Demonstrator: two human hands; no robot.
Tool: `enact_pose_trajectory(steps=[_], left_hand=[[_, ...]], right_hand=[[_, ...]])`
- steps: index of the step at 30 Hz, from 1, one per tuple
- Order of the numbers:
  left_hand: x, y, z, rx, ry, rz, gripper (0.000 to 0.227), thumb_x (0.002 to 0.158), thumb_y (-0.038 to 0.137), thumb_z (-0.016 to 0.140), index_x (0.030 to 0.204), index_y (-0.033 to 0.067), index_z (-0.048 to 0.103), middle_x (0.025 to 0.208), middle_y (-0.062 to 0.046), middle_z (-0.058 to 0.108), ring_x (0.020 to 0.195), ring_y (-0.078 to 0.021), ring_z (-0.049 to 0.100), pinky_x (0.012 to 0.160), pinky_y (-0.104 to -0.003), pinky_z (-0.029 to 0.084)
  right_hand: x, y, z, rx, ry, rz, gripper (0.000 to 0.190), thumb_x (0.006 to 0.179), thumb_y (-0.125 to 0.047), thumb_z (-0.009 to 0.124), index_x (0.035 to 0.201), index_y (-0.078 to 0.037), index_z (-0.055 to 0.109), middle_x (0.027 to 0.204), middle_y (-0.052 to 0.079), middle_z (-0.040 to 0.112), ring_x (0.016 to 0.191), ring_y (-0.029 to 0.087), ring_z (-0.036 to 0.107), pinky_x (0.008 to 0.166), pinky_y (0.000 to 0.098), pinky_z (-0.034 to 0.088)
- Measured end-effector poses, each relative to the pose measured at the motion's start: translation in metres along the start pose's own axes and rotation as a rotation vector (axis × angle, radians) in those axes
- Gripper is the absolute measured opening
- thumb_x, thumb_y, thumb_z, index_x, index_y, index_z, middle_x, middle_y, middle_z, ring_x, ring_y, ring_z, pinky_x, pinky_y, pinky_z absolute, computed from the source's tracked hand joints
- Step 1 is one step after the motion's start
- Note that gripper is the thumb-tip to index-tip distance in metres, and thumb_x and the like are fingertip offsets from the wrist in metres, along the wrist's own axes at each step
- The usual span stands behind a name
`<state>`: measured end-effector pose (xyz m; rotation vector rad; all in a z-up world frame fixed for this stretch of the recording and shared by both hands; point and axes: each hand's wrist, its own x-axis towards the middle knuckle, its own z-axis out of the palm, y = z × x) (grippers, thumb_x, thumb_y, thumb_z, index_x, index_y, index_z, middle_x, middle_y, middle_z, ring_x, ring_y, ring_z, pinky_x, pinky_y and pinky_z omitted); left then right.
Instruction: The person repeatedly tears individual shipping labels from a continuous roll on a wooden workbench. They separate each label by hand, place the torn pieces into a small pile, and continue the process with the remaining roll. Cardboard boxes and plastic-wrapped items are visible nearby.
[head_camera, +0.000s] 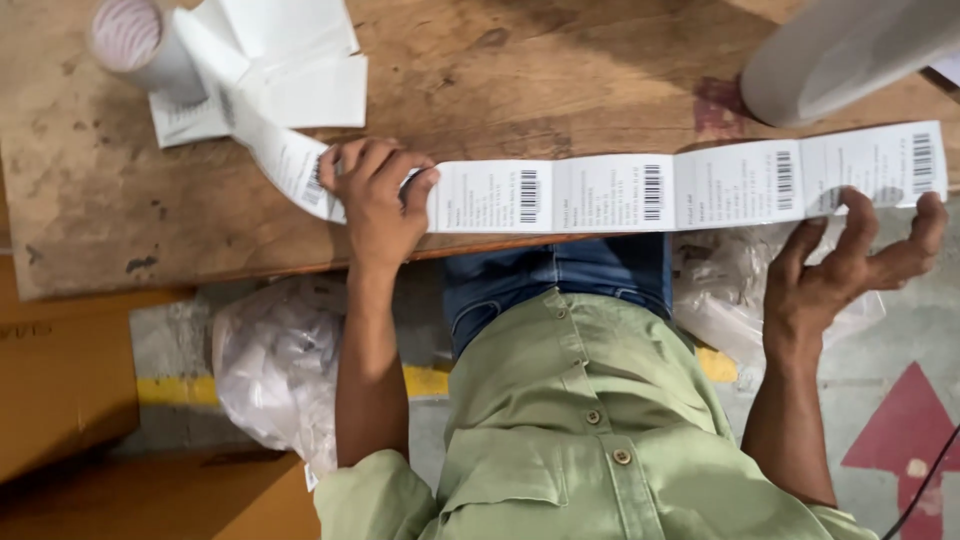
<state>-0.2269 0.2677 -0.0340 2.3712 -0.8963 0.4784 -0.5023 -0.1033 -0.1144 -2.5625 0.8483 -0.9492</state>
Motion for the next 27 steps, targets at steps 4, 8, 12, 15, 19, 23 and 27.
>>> enact_pose_trajectory(steps=[4,8,12,15,19,23,27], left_hand=[[-0.001,-0.001,0.003,-0.031,0.016,-0.008,0.008,0.093,0.021,0.081,0.092,0.0159,0.075,0.098,-0.002,0.064,0.11,-0.0246,0.055,0.11,-0.05,0.025],[-0.004,-0.001,0.005,-0.025,0.042,-0.019,0.008,0.093,0.02,0.081,0.091,0.0158,0.074,0.097,-0.001,0.064,0.11,-0.024,0.056,0.11,-0.049,0.025],[0.0,0.005,0.005,-0.068,0.092,0.0,0.009,0.094,0.022,0.08,0.09,0.0159,0.074,0.098,-0.001,0.065,0.112,-0.0228,0.057,0.111,-0.05,0.025],[0.009,0.018,0.001,-0.135,0.129,0.016,0.013,0.094,0.027,0.079,0.09,0.0151,0.074,0.098,-0.002,0.066,0.113,-0.0232,0.058,0.111,-0.05,0.026],[0.02,0.039,-0.007,-0.198,0.118,0.042,0.016,0.094,0.03,0.077,0.091,0.0144,0.075,0.098,-0.001,0.068,0.116,-0.0241,0.059,0.111,-0.049,0.026],[0.024,0.048,-0.01,-0.235,0.076,0.035,0.013,0.093,0.027,0.078,0.092,0.0139,0.075,0.098,0.0,0.07,0.118,-0.0227,0.06,0.112,-0.049,0.026],[0.026,0.05,-0.013,-0.293,0.043,0.001,0.011,0.087,0.024,0.082,0.09,0.0144,0.076,0.096,0.002,0.074,0.119,-0.02,0.06,0.112,-0.047,0.026]], right_hand=[[0.007,-0.008,-0.005,-0.02,0.007,-0.04,0.043,0.112,-0.019,0.063,0.148,-0.002,0.048,0.162,0.023,0.021,0.153,0.039,0.017,0.125,0.0591,0.017],[0.016,-0.051,-0.026,0.051,0.148,-0.216,0.058,0.106,-0.012,0.062,0.156,0.0,0.035,0.164,0.02,0.025,0.152,0.036,0.022,0.127,0.0604,0.024],[0.024,-0.109,-0.031,0.374,0.024,-0.305,0.05,0.091,0.007,0.058,0.14,-0.001,0.051,0.15,0.018,0.047,0.142,0.033,0.044,0.121,0.05,0.038],[0.053,-0.177,-0.031,0.5,-0.248,-0.439,0.04,0.094,0.007,0.064,0.133,-0.002,0.06,0.141,0.017,0.058,0.135,0.034,0.052,0.114,0.0464,0.042],[0.089,-0.233,0.005,0.574,-0.436,-0.635,0.044,0.096,0.0,0.068,0.139,-0.002,0.059,0.136,0.017,0.059,0.129,0.034,0.054,0.111,0.0492,0.039],[0.11,-0.257,0.027,0.579,-0.639,-0.615,0.044,0.085,-0.007,0.079,0.127,0.0,0.066,0.112,0.014,0.071,0.109,0.033,0.062,0.091,0.0505,0.041],[0.114,-0.255,0.04,0.726,-0.75,-0.515,0.019,0.089,-0.011,0.08,0.107,-0.004,0.076,0.093,0.012,0.074,0.085,0.027,0.07,0.076,0.0387,0.054]])
